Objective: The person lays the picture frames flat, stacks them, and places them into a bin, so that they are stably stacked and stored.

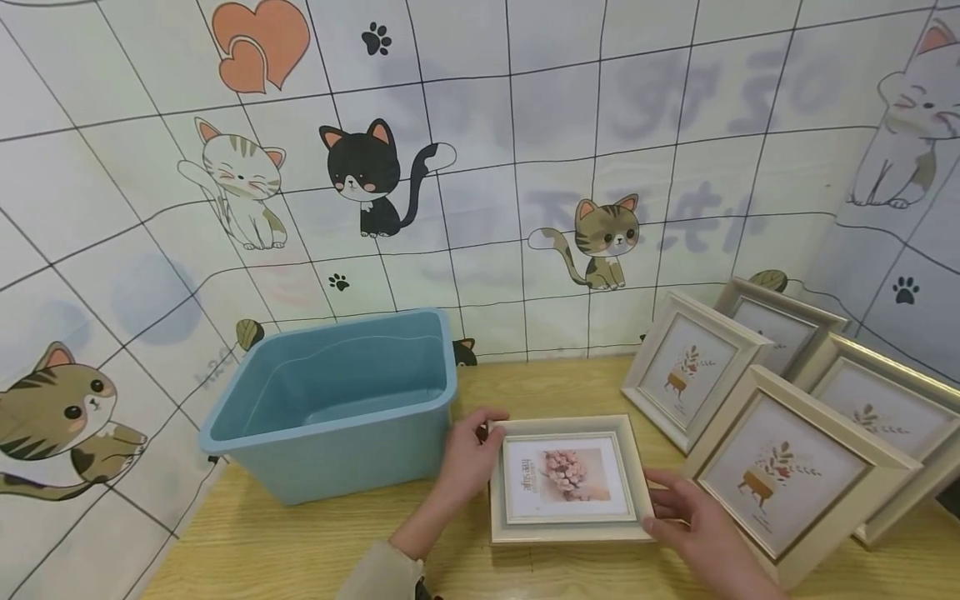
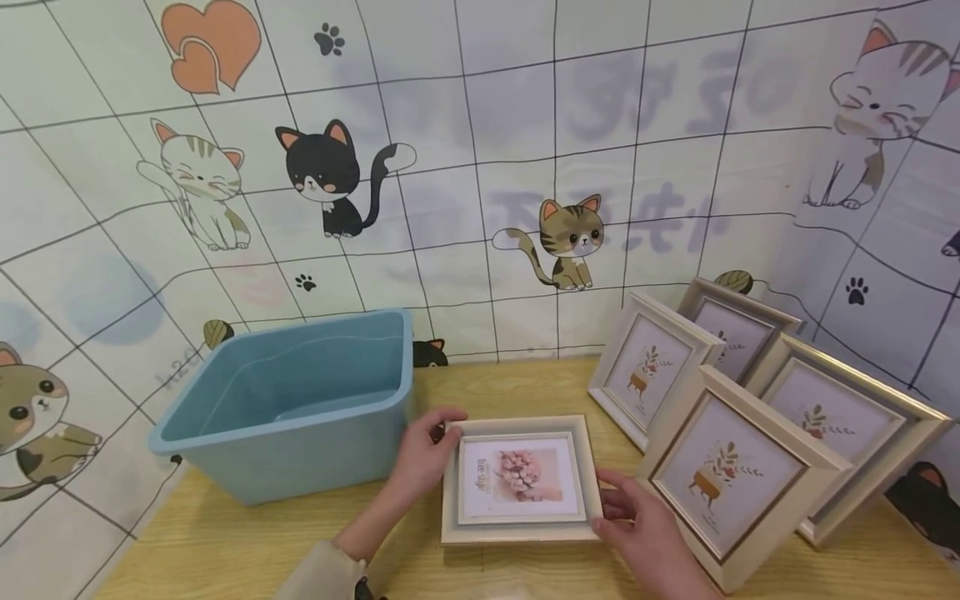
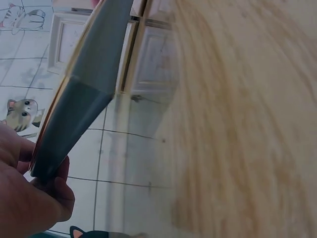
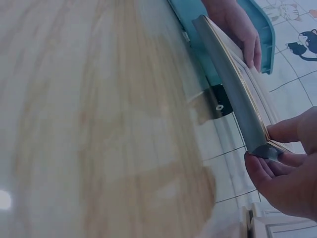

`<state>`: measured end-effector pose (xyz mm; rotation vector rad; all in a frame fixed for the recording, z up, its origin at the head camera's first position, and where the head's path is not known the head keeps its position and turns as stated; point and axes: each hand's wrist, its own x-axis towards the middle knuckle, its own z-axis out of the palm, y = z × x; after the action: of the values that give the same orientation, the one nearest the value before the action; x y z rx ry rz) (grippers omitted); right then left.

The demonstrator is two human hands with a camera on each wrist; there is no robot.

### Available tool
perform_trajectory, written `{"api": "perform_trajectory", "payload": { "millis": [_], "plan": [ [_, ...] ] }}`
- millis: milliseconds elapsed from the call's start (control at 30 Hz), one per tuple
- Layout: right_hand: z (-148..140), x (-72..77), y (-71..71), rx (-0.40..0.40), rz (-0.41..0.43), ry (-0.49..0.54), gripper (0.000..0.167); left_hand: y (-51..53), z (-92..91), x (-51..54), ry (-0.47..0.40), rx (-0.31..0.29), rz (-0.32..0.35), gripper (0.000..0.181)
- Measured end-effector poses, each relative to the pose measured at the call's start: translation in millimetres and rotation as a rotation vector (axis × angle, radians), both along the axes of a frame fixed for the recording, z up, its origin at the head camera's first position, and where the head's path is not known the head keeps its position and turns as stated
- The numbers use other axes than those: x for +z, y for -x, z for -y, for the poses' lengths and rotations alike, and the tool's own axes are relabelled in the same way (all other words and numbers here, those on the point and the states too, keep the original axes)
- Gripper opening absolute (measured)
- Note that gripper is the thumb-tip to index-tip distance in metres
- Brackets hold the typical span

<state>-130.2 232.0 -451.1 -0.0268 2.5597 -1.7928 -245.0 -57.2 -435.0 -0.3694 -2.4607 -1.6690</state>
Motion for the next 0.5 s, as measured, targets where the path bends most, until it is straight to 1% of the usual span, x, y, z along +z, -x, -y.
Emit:
{"api": "perform_trajectory", "payload": {
  "millis": [100,200,267,400,500],
  "plan": [
    [-2.0,-2.5,3.6,-0.003,0.006,-0.043,0.061,5.0,-1.3,-6.5,0.024,-0.012,0.012,0.019],
    [-3.9,-5.1,7.1,-0.007,-0.004,-0.087,0.06,10.1,-2.3,-12.7,0.036,-0.03,0.007,0.019],
    [-3.8,-6.9,9.6,-0.008,-0.019,-0.106,0.06,13.2,-2.3,-15.5,0.042,-0.031,0.009,0.019],
    [-1.1,-9.4,13.4,-0.009,-0.048,-0.122,0.06,18.1,-1.2,-17.0,0.059,-0.018,0.026,0.02],
    [1.0,-9.6,14.6,-0.006,-0.052,-0.113,0.06,20.0,-0.6,-16.0,0.068,-0.015,0.041,0.021]
  ]
}}
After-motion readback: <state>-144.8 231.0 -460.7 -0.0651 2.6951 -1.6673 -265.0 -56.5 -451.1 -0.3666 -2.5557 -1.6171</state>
